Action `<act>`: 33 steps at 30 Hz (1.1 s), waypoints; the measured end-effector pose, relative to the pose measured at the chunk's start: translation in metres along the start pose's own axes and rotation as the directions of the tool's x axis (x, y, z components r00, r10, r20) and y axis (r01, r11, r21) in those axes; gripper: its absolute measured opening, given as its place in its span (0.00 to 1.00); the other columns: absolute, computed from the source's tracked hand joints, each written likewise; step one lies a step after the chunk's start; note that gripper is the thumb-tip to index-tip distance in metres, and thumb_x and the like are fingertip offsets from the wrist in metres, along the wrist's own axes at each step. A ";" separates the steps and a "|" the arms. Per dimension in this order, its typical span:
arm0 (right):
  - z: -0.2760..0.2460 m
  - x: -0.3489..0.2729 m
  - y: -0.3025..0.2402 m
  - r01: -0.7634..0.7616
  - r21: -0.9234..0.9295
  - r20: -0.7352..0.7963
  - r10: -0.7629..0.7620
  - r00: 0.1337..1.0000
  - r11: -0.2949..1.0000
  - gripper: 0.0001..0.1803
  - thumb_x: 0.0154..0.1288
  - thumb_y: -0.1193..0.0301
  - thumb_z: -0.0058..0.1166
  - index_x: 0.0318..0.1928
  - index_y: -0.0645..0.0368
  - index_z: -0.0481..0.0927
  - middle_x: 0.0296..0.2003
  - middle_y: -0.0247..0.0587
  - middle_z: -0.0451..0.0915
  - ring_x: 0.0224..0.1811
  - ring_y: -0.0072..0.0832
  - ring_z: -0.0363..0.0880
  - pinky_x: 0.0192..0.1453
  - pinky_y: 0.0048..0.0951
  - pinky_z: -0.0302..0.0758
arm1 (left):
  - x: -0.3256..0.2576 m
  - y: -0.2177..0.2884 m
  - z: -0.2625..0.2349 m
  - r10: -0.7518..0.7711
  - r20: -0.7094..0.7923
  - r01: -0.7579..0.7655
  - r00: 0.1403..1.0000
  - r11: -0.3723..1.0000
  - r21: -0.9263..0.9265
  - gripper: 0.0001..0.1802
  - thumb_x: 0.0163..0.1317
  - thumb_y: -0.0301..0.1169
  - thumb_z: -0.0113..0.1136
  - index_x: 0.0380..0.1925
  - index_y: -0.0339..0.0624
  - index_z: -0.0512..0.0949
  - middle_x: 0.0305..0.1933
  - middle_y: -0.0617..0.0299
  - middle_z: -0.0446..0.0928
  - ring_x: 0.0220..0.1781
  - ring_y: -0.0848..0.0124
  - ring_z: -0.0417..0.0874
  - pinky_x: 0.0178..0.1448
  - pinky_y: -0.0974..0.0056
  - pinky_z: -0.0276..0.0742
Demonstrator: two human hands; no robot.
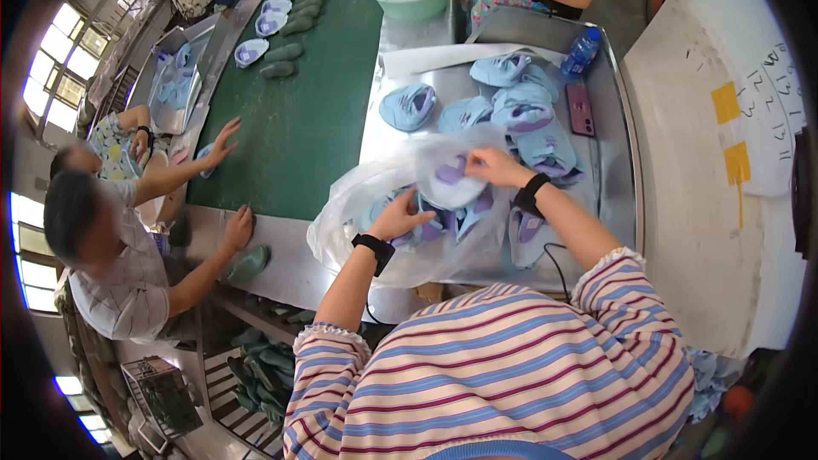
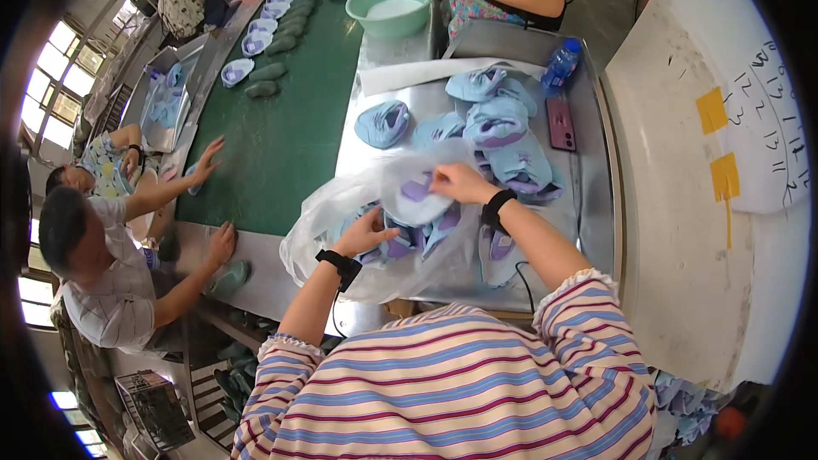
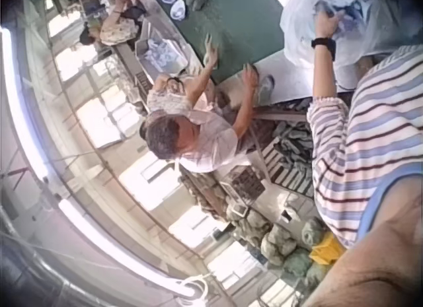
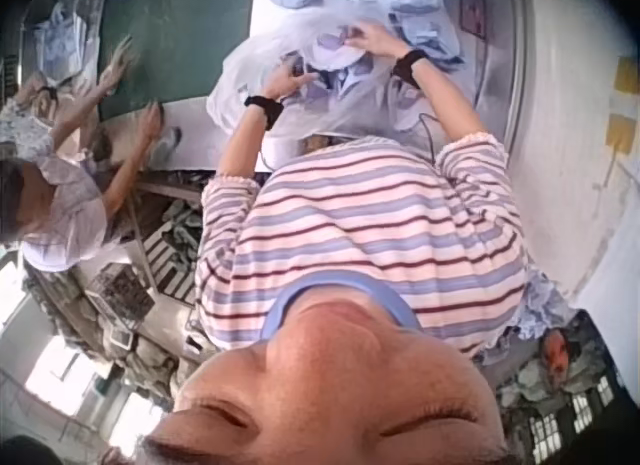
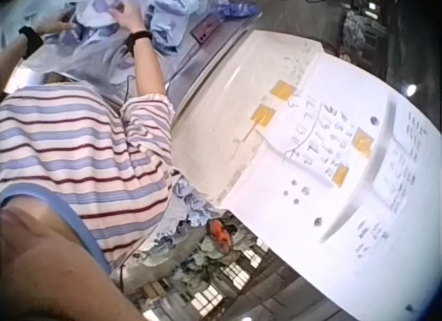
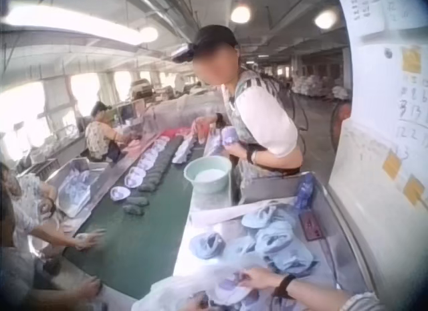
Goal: The person repeatedly picks up light blue and purple slippers from a large sack and a table, places them into clear plastic bags, and hands the filled bags to coworkers. The process is continuous, with the person refilling the sack and continuing to pack slippers throughout the clip.
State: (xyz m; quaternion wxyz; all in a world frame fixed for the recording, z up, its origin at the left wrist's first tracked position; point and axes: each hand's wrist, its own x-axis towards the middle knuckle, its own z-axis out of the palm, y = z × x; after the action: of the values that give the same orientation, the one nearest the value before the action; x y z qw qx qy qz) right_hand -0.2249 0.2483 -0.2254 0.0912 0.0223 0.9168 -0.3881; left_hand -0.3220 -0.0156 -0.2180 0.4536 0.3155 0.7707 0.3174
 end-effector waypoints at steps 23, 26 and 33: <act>-0.024 -0.029 -0.014 -0.009 0.802 -0.249 0.348 0.904 0.597 0.21 0.56 0.77 0.55 0.52 0.66 0.70 0.44 0.38 0.76 0.44 0.25 0.73 0.51 0.28 0.69 | 0.009 -0.017 0.048 0.034 -0.069 -0.062 0.997 0.888 -0.456 0.44 0.44 0.36 0.71 0.58 0.32 0.59 0.30 0.65 0.65 0.34 0.70 0.68 0.45 0.71 0.66; -0.027 -0.031 -0.014 -0.042 0.835 -0.201 0.375 0.905 0.549 0.19 0.57 0.78 0.53 0.50 0.66 0.71 0.44 0.38 0.76 0.44 0.25 0.73 0.51 0.28 0.69 | 0.008 -0.022 0.060 0.066 -0.209 -0.150 0.976 0.894 -0.422 0.34 0.41 0.36 0.72 0.47 0.32 0.67 0.31 0.62 0.71 0.36 0.72 0.72 0.43 0.69 0.69; -0.043 -0.049 -0.008 0.102 0.975 -0.160 0.300 0.941 0.199 0.17 0.60 0.73 0.53 0.50 0.62 0.71 0.46 0.39 0.76 0.47 0.29 0.74 0.53 0.31 0.70 | -0.032 0.009 0.013 -0.027 -0.463 -0.296 0.886 0.735 -0.610 0.25 0.46 0.35 0.68 0.41 0.36 0.69 0.34 0.58 0.75 0.34 0.71 0.75 0.38 0.68 0.72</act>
State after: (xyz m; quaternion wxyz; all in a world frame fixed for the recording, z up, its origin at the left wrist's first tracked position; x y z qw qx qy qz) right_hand -0.1838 0.2747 -0.1809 -0.0659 0.1960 0.4635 -0.8616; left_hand -0.2958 -0.0322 -0.2001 0.3236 0.1087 0.6625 0.6668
